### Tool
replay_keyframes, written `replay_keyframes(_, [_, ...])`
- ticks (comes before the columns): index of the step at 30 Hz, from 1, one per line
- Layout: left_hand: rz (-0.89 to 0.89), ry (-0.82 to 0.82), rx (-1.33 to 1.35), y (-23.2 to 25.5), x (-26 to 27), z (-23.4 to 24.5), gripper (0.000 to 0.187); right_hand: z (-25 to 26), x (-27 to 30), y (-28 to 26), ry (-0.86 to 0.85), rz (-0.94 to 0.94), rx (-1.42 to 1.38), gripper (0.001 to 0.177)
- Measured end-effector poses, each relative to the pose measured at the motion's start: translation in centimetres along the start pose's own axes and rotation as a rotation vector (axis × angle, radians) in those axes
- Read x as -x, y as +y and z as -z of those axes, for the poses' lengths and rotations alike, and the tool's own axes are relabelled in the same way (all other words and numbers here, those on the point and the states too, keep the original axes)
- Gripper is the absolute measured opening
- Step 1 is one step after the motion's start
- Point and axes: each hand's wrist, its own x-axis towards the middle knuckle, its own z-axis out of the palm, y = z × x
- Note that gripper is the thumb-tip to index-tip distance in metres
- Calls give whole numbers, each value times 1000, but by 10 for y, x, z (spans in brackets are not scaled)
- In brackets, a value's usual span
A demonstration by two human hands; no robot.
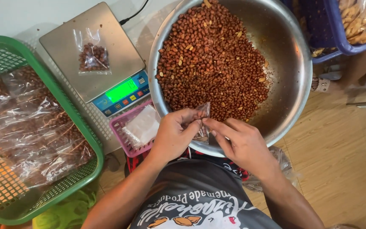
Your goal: A person is manually packing roasted peanuts into small plastic bags, weighing each bag on a digital scale, while another person seals the bags using a flame.
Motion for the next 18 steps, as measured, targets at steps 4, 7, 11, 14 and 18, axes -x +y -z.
replay_keyframes(4, [37, -13, 73, 8, 3, -1, 28, -1, -2, -3, -4, -1, 23, 27])
replay_keyframes(7, [57, -4, 76, 9, 0, 4, 29, -4, 0, -1, -2, -2, 46, 28])
replay_keyframes(11, [12, 15, 64, 16, -1, 9, 29, -9, 5, 7, 22, -18, 118, 29])
replay_keyframes(14, [25, 43, 45, 21, 0, 6, 30, -8, -1, 0, 38, -30, 72, 29])
replay_keyframes(18, [22, 65, 35, 21, 0, 6, 28, -6, -7, -7, 55, -43, 53, 30])
